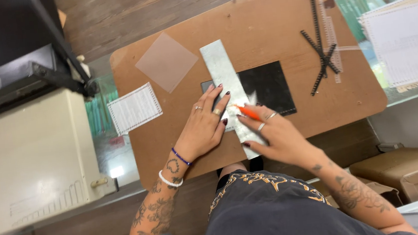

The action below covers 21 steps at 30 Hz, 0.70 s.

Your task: The person uses a metal ruler and an orange utility knife to cut a black spiral-bound sheet on a wooden board. They align the ruler along the spiral binding and cut along the edge to remove the binding strip. The person repeats this process on different sides of the sheet, flipping it over as needed to trim the edges.

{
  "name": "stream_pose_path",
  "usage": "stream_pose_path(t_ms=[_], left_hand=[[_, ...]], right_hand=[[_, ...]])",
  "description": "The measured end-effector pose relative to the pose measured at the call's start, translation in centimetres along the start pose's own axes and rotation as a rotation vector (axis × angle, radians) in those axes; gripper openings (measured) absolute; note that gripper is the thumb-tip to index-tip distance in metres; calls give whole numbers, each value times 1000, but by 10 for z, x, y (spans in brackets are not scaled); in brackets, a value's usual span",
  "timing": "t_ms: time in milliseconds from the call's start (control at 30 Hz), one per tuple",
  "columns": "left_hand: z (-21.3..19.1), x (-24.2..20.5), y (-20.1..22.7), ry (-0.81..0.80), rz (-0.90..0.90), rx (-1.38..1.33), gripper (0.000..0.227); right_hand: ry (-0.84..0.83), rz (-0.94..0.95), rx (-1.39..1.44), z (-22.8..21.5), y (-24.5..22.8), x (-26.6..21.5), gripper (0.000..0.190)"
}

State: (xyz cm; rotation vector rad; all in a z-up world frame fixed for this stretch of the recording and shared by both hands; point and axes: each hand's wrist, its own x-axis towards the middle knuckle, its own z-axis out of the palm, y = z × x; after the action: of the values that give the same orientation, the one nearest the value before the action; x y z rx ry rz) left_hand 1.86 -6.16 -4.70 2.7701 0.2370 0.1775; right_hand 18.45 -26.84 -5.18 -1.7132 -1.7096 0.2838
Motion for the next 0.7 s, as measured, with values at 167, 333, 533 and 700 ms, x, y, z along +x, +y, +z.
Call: stream_pose_path(t_ms=[167,333,533,700], left_hand=[[-4,2,6,-15,23,61,66],[-4,4,7,-36,4,79,67],[-6,4,9,-71,-32,60,68],[-8,6,10,-96,-54,28,68]], right_hand=[[104,-106,-105,3,-7,-5,46],[136,-78,-207,9,-5,-13,45],[106,-56,-163,13,0,-15,48],[181,-59,-227,24,0,-15,55]])
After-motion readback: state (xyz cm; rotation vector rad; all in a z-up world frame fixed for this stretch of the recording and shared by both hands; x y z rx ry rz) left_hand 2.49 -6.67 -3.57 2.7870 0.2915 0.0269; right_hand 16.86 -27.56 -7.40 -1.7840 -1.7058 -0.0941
